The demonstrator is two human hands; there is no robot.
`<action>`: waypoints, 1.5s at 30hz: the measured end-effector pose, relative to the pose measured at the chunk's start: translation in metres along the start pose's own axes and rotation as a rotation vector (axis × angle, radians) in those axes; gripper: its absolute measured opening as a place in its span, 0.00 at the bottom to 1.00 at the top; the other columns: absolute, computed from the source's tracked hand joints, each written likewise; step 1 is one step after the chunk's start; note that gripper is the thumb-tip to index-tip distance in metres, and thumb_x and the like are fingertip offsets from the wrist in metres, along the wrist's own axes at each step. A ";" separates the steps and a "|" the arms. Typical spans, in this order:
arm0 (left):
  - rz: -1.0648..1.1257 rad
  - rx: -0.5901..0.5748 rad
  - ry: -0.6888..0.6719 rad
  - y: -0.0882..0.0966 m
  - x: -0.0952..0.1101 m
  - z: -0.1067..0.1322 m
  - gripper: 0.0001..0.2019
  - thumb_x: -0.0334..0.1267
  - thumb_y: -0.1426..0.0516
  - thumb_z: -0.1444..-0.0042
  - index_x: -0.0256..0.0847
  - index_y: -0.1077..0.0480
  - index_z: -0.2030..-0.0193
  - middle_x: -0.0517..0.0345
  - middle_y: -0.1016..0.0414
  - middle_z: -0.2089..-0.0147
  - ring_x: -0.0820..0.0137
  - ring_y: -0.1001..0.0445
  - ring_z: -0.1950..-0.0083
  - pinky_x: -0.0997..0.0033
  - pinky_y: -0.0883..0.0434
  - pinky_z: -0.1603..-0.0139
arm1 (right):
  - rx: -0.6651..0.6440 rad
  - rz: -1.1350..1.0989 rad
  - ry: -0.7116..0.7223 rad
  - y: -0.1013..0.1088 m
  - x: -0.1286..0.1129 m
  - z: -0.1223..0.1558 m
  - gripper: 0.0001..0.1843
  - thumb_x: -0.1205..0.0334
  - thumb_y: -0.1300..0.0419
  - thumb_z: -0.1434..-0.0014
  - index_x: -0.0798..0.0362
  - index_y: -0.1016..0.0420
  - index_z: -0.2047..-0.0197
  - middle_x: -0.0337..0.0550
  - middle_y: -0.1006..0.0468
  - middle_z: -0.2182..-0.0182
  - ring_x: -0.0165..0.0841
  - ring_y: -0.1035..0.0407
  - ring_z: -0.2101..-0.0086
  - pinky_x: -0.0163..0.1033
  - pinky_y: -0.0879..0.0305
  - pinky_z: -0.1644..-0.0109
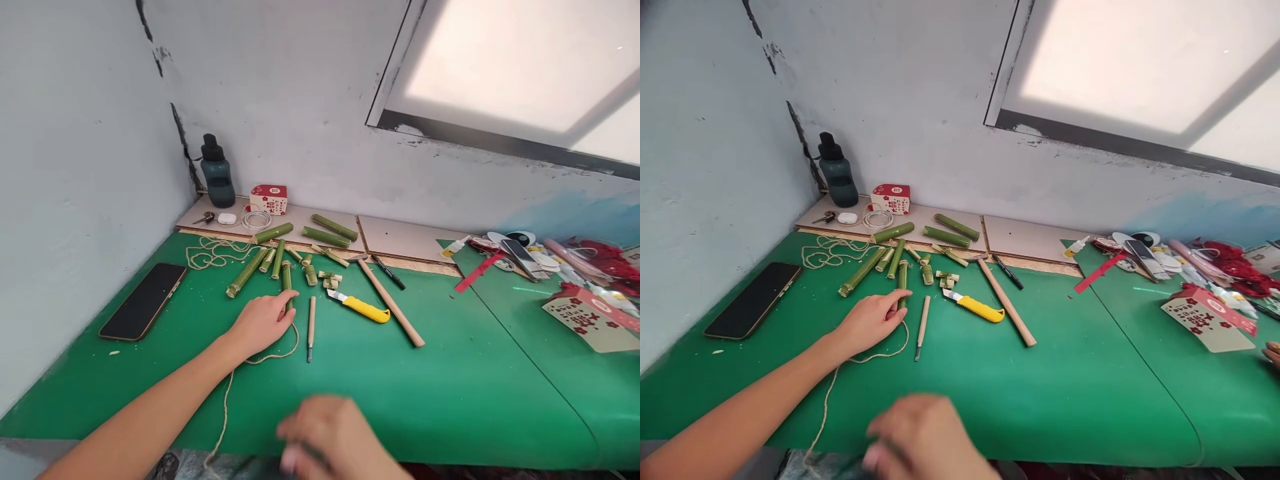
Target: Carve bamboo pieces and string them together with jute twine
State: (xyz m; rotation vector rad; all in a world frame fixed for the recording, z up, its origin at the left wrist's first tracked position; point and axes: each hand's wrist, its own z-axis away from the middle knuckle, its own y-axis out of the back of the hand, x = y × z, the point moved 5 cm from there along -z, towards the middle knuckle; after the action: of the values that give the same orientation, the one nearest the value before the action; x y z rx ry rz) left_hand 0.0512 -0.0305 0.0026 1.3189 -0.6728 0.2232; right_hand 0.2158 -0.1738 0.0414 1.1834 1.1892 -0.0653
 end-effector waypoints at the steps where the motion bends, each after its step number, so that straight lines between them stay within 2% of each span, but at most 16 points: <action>1: 0.002 0.022 -0.002 0.002 -0.001 0.000 0.21 0.41 0.49 0.31 0.46 0.29 0.34 0.60 0.25 0.68 0.62 0.26 0.64 0.66 0.41 0.66 | 0.026 0.048 -0.081 0.010 0.019 -0.016 0.12 0.58 0.44 0.26 0.46 0.22 0.46 0.43 0.17 0.55 0.35 0.22 0.58 0.40 0.27 0.53; 4: 0.016 0.061 -0.008 0.008 -0.005 0.002 0.16 0.38 0.47 0.34 0.47 0.28 0.41 0.63 0.27 0.69 0.64 0.27 0.66 0.67 0.41 0.67 | 0.109 0.320 -0.427 0.041 0.073 -0.057 0.13 0.62 0.44 0.28 0.47 0.23 0.44 0.43 0.15 0.60 0.36 0.22 0.64 0.38 0.35 0.63; 6: 0.023 0.069 -0.027 0.011 -0.006 0.002 0.13 0.37 0.46 0.35 0.47 0.28 0.45 0.64 0.27 0.69 0.65 0.27 0.67 0.67 0.41 0.67 | 0.118 0.458 -0.522 0.054 0.092 -0.076 0.14 0.60 0.45 0.28 0.49 0.23 0.44 0.44 0.15 0.62 0.40 0.22 0.64 0.39 0.41 0.66; 9: 0.019 0.078 -0.062 0.011 -0.005 0.003 0.10 0.37 0.46 0.34 0.48 0.28 0.48 0.64 0.26 0.68 0.66 0.26 0.66 0.68 0.41 0.68 | 0.116 0.507 -0.556 0.060 0.103 -0.090 0.15 0.61 0.43 0.31 0.52 0.23 0.44 0.47 0.16 0.66 0.43 0.23 0.65 0.39 0.49 0.68; 12: 0.028 0.099 -0.097 0.009 -0.001 0.003 0.10 0.38 0.45 0.33 0.49 0.27 0.48 0.64 0.24 0.67 0.66 0.25 0.67 0.67 0.40 0.68 | 0.094 0.478 -0.548 0.069 0.106 -0.090 0.17 0.67 0.42 0.37 0.48 0.22 0.46 0.40 0.18 0.71 0.39 0.25 0.69 0.38 0.50 0.69; 15: 0.058 0.241 -0.082 0.022 -0.008 0.001 0.11 0.39 0.45 0.32 0.49 0.27 0.46 0.63 0.22 0.60 0.68 0.25 0.66 0.66 0.35 0.66 | 0.151 0.437 -0.578 0.101 0.117 -0.093 0.13 0.65 0.43 0.38 0.47 0.21 0.53 0.36 0.20 0.74 0.35 0.27 0.71 0.36 0.47 0.68; 19: 0.032 0.557 0.065 0.059 -0.042 0.000 0.13 0.37 0.43 0.34 0.45 0.27 0.44 0.55 0.22 0.47 0.61 0.23 0.49 0.63 0.28 0.52 | 0.317 0.463 -0.676 0.161 0.153 -0.106 0.18 0.62 0.47 0.38 0.50 0.21 0.49 0.42 0.18 0.68 0.37 0.27 0.67 0.37 0.44 0.67; 20: 0.006 0.581 0.124 0.066 -0.052 0.000 0.13 0.39 0.43 0.34 0.45 0.27 0.44 0.53 0.23 0.45 0.59 0.23 0.46 0.62 0.28 0.51 | 0.317 0.460 -0.693 0.170 0.163 -0.111 0.17 0.63 0.45 0.40 0.51 0.20 0.51 0.42 0.18 0.69 0.37 0.27 0.68 0.37 0.44 0.67; 22: -0.035 0.521 0.244 0.073 -0.071 -0.002 0.16 0.45 0.42 0.34 0.44 0.28 0.43 0.51 0.22 0.44 0.56 0.23 0.45 0.61 0.28 0.54 | 0.304 0.451 -0.716 0.179 0.180 -0.119 0.17 0.63 0.43 0.43 0.51 0.18 0.53 0.42 0.18 0.70 0.36 0.27 0.69 0.37 0.44 0.68; 25: -0.071 0.354 0.337 0.068 -0.086 -0.004 0.21 0.54 0.40 0.36 0.45 0.27 0.42 0.50 0.21 0.44 0.54 0.21 0.47 0.61 0.28 0.58 | 0.339 0.466 -0.746 0.175 0.193 -0.125 0.16 0.63 0.41 0.42 0.49 0.17 0.53 0.44 0.17 0.70 0.39 0.25 0.67 0.37 0.43 0.67; 27: -0.092 0.314 0.356 0.064 -0.087 -0.006 0.21 0.52 0.39 0.37 0.46 0.27 0.41 0.50 0.20 0.44 0.54 0.20 0.48 0.61 0.28 0.58 | 0.407 0.500 -0.755 0.169 0.193 -0.124 0.16 0.62 0.41 0.40 0.49 0.17 0.51 0.46 0.17 0.68 0.41 0.25 0.64 0.38 0.42 0.65; 31: -0.111 0.330 0.390 0.063 -0.086 -0.008 0.19 0.45 0.43 0.35 0.46 0.27 0.40 0.49 0.19 0.44 0.52 0.20 0.47 0.59 0.27 0.55 | 0.516 0.538 -0.655 0.155 0.178 -0.122 0.18 0.59 0.45 0.34 0.49 0.19 0.47 0.47 0.17 0.62 0.44 0.25 0.61 0.42 0.39 0.62; 36: 0.015 0.434 0.387 0.068 -0.088 -0.007 0.19 0.47 0.46 0.33 0.44 0.26 0.40 0.51 0.17 0.49 0.56 0.19 0.54 0.59 0.27 0.54 | 0.504 0.530 -0.364 0.125 0.152 -0.132 0.18 0.60 0.46 0.31 0.50 0.21 0.43 0.49 0.18 0.51 0.43 0.25 0.52 0.45 0.32 0.50; 38: 0.153 0.519 0.325 0.068 -0.084 -0.006 0.19 0.47 0.45 0.34 0.44 0.26 0.41 0.52 0.18 0.51 0.60 0.20 0.57 0.62 0.27 0.56 | 0.473 0.525 -0.257 0.112 0.143 -0.138 0.18 0.60 0.46 0.30 0.50 0.22 0.42 0.50 0.19 0.49 0.45 0.26 0.48 0.48 0.31 0.44; 41: 0.302 0.598 0.158 0.063 -0.071 -0.004 0.20 0.46 0.43 0.34 0.44 0.29 0.38 0.51 0.21 0.49 0.62 0.22 0.54 0.64 0.25 0.56 | 0.429 0.519 -0.151 0.100 0.134 -0.143 0.18 0.59 0.45 0.29 0.50 0.23 0.40 0.52 0.20 0.47 0.48 0.28 0.46 0.52 0.32 0.41; 45: 0.246 0.563 -0.093 0.054 -0.043 -0.003 0.15 0.38 0.42 0.34 0.46 0.30 0.41 0.53 0.26 0.47 0.63 0.24 0.49 0.62 0.25 0.48 | 0.457 0.478 -0.055 0.099 0.123 -0.142 0.25 0.56 0.44 0.28 0.48 0.33 0.30 0.54 0.24 0.39 0.49 0.31 0.40 0.56 0.33 0.36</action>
State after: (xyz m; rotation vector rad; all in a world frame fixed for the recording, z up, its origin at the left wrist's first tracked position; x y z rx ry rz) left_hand -0.0103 -0.0045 0.0217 1.7896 -0.8904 0.5852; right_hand 0.2336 0.0375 0.0321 1.8316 0.8355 -0.0078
